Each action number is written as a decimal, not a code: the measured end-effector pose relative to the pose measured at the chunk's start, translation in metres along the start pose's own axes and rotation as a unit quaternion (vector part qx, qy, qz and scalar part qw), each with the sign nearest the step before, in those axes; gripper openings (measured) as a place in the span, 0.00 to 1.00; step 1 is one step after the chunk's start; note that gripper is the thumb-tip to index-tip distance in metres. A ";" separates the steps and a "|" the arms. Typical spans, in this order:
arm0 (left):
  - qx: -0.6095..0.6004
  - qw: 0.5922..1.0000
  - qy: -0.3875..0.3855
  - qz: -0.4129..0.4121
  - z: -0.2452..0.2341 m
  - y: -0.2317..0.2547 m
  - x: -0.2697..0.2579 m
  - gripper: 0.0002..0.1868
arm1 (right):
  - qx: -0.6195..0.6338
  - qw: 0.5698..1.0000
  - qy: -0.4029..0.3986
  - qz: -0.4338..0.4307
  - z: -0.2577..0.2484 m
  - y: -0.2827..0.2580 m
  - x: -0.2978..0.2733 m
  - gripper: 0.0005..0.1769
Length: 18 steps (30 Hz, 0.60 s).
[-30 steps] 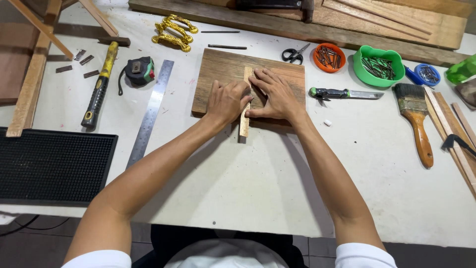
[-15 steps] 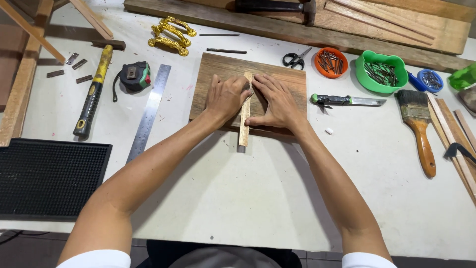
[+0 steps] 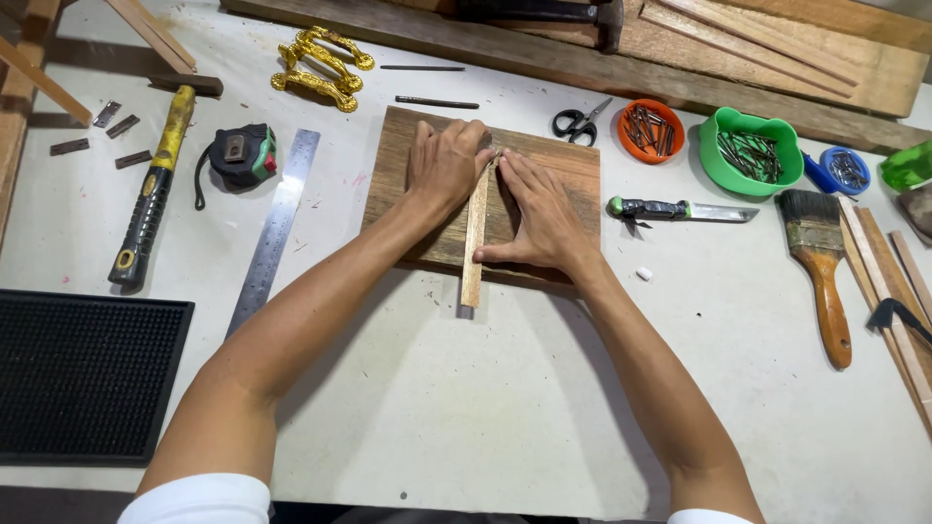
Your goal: Using sandpaper and a utility knife to sand and trim small wooden strips on a workbench.
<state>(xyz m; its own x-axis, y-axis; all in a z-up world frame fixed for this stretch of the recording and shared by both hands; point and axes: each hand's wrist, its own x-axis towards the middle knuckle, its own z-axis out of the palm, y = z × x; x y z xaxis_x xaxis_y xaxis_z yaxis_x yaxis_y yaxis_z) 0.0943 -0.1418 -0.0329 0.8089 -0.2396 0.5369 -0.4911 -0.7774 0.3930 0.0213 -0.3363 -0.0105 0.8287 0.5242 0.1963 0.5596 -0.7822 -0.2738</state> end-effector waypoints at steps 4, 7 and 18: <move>0.044 0.998 -0.034 0.010 -0.019 0.018 -0.021 0.15 | -0.004 1.000 0.013 -0.006 0.007 0.006 0.000 0.87; 0.039 0.999 -0.033 0.018 -0.035 0.031 -0.043 0.15 | 0.008 1.000 0.008 0.007 0.004 0.002 0.000 0.84; 0.022 0.997 -0.074 0.029 -0.065 0.050 -0.088 0.15 | -0.010 1.000 -0.006 -0.002 -0.003 -0.005 -0.002 0.72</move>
<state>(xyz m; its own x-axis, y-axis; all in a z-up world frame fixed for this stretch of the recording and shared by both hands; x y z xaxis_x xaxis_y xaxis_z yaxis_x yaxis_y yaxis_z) -0.0227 -0.1217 -0.0122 0.8201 -0.3653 0.4405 -0.5261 -0.7841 0.3293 0.0166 -0.3348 -0.0071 0.8271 0.5306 0.1854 0.5619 -0.7870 -0.2548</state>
